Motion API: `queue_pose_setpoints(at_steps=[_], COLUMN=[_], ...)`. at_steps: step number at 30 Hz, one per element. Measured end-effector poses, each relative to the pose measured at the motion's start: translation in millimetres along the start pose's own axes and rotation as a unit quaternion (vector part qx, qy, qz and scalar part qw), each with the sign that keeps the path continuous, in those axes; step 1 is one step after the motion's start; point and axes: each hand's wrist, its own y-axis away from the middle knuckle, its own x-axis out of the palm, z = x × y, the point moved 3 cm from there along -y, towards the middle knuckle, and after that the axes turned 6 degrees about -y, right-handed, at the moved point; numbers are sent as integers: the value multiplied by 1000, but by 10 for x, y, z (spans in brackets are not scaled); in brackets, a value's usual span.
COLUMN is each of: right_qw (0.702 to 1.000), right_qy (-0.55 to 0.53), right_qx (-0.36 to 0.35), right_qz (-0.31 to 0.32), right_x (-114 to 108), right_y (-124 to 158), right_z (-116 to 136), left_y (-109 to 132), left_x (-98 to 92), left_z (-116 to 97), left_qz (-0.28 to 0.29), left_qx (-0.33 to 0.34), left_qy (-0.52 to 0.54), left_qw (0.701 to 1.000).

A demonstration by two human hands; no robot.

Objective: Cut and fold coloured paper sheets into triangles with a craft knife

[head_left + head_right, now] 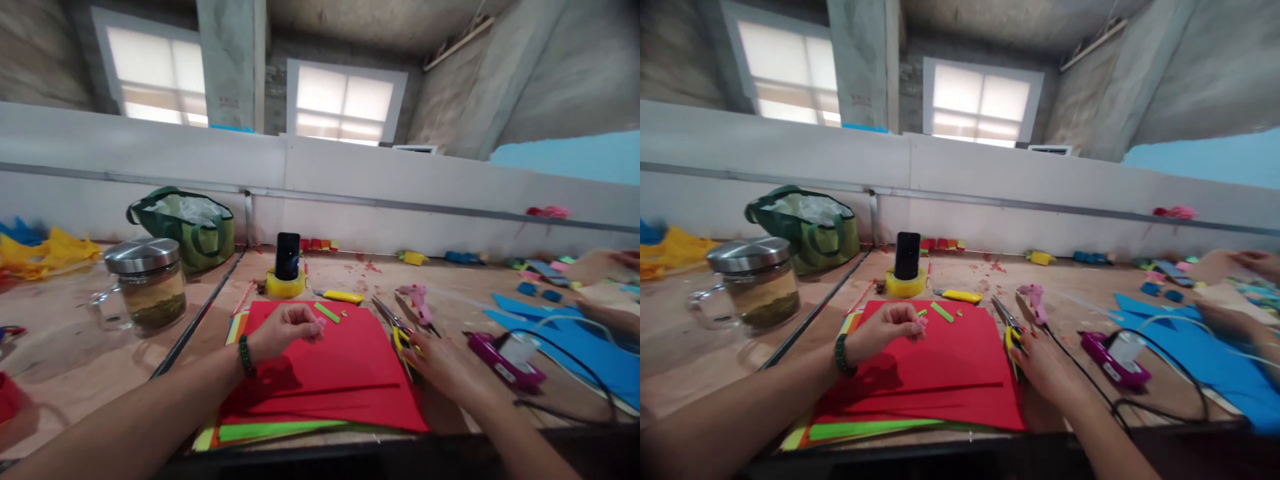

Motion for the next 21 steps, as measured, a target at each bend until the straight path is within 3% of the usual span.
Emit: queue_pose_setpoints(at_steps=[6,14,17,21], right_qw=[998,992,990,988], right_qy=[35,-40,-61,-80], right_qx=[49,109,124,126], right_qz=[20,54,24,-36], right_x=[129,226,201,-43], right_y=[-3,-264,-336,-313], right_z=[-24,-340,-411,-455], left_y=[42,8,2,5], left_x=[99,93,77,63], left_z=[-25,127,191,223], left_qz=[18,-3,-6,-8], left_qx=[5,-26,-49,-65], left_qy=[-24,-20,-9,6], left_qw=[1000,999,999,998])
